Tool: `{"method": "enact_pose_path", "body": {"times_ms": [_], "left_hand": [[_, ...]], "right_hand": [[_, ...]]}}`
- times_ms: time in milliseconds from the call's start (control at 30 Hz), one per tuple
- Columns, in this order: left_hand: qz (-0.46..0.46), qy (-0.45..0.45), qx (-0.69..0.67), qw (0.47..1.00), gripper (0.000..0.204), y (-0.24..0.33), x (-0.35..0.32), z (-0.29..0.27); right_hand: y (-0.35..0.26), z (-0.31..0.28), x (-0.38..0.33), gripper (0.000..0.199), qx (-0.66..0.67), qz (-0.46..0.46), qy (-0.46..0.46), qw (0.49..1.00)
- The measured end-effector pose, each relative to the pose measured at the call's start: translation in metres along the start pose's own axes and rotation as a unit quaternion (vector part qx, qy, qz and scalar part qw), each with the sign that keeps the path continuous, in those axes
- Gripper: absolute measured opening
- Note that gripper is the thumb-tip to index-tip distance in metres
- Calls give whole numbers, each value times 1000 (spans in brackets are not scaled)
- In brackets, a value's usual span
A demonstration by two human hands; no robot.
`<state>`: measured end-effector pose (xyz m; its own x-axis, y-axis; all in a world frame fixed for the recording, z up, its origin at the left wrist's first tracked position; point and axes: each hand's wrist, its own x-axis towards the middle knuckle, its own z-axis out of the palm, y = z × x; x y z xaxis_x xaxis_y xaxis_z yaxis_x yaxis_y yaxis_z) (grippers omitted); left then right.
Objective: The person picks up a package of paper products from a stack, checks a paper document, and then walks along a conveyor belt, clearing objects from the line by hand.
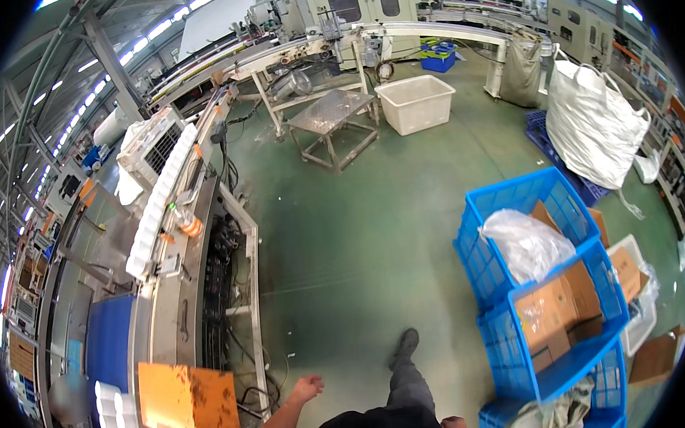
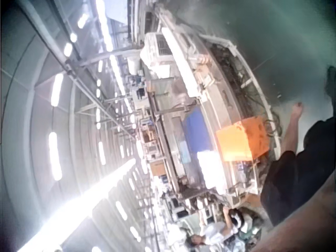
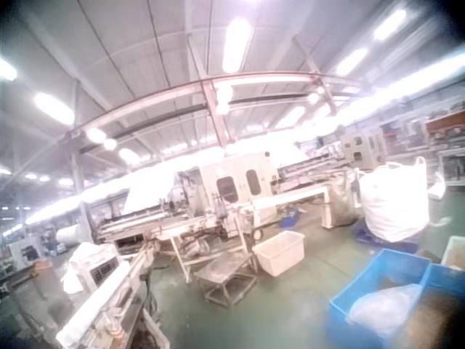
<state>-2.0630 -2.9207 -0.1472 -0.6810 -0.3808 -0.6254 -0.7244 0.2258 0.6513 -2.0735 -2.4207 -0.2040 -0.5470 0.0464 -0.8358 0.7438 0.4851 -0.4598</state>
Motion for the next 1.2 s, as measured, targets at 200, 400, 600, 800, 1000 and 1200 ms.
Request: {"method": "enact_pose_path", "body": {"times_ms": [200,400,600,800,1000,1200], "left_hand": [[-143,-55,32,988,27,115,109,5],[57,-97,174,978,21,163,227,6],[-24,-134,188,973,21,333,423,-2],[12,-117,224,967,24,537,625,-7],[168,-89,187,964,26,753,845,38],[136,-156,248,946,28,901,970,129]], "right_hand": [[-237,-88,145,16,1,57,-12,998],[-536,-151,214,30,111,-210,6,971],[-667,-199,334,29,81,-204,38,975],[-661,-245,387,16,137,144,66,978],[-719,-294,462,13,248,161,45,954],[-850,-386,568,16,226,173,71,956]]}}
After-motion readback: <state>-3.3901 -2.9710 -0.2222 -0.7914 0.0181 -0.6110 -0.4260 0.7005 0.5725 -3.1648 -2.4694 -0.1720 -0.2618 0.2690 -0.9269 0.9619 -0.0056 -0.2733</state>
